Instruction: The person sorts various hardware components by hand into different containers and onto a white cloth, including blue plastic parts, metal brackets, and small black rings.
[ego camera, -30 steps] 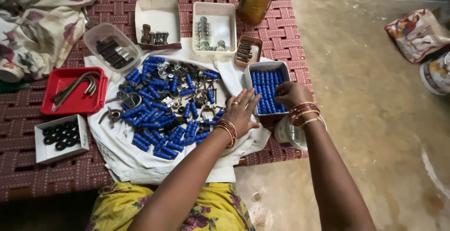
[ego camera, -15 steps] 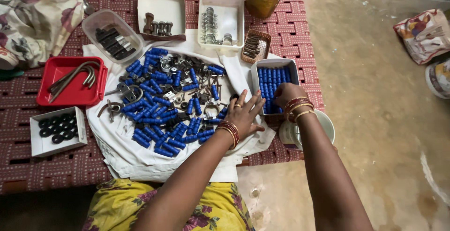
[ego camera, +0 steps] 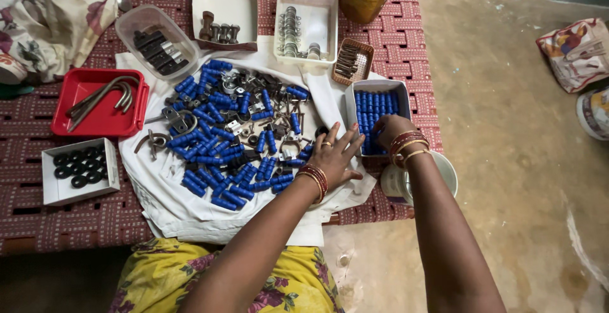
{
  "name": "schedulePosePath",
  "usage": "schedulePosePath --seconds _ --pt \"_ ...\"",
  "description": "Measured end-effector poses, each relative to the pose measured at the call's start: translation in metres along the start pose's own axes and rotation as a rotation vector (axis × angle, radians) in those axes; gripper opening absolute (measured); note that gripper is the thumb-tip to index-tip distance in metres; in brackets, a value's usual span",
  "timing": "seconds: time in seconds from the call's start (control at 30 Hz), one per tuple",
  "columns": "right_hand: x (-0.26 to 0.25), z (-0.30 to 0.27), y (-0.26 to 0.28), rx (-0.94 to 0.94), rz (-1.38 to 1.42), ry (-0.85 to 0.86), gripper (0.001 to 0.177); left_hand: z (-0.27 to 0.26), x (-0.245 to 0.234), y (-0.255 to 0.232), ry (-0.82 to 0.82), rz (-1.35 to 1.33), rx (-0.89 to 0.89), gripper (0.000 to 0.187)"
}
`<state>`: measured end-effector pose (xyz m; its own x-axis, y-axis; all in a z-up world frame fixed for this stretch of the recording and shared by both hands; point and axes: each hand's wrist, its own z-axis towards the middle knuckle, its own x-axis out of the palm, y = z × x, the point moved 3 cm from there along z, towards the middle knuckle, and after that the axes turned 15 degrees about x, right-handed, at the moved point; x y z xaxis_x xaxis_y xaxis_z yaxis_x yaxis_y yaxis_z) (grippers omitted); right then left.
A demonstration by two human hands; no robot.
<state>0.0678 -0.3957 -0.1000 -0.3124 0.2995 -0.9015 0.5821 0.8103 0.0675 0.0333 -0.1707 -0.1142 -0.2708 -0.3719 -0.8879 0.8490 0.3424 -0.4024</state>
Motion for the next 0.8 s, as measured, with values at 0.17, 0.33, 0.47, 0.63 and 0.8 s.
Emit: schedulePosePath --seconds 0.17,0.33,0.47,0.63,0.8 --pt "-0.017 -0.014 0.006 -0.021 -0.023 -0.015 0.03 -0.002 -0.004 0.001 0.003 -0.013 -0.003 0.103" --pt "-0.051 -0.062 0.02 -0.034 0.004 -0.138 0.028 -0.014 -0.012 0.005 -0.051 0.019 0.009 0.099" --pt "-0.065 -0.118 0.038 -0.194 0.258 -0.275 0.027 -0.027 -0.022 0.008 -0.101 0.0 -0.005 0.098" --pt "-0.035 -0.175 0.049 -0.33 0.509 -0.309 0.025 -0.047 -0.032 0.017 -0.072 -0.027 -0.054 0.097" --pt "0.007 -0.207 0.059 -0.371 0.516 -0.317 0.017 -0.08 -0.045 0.031 -0.139 0.035 -0.067 0.097"
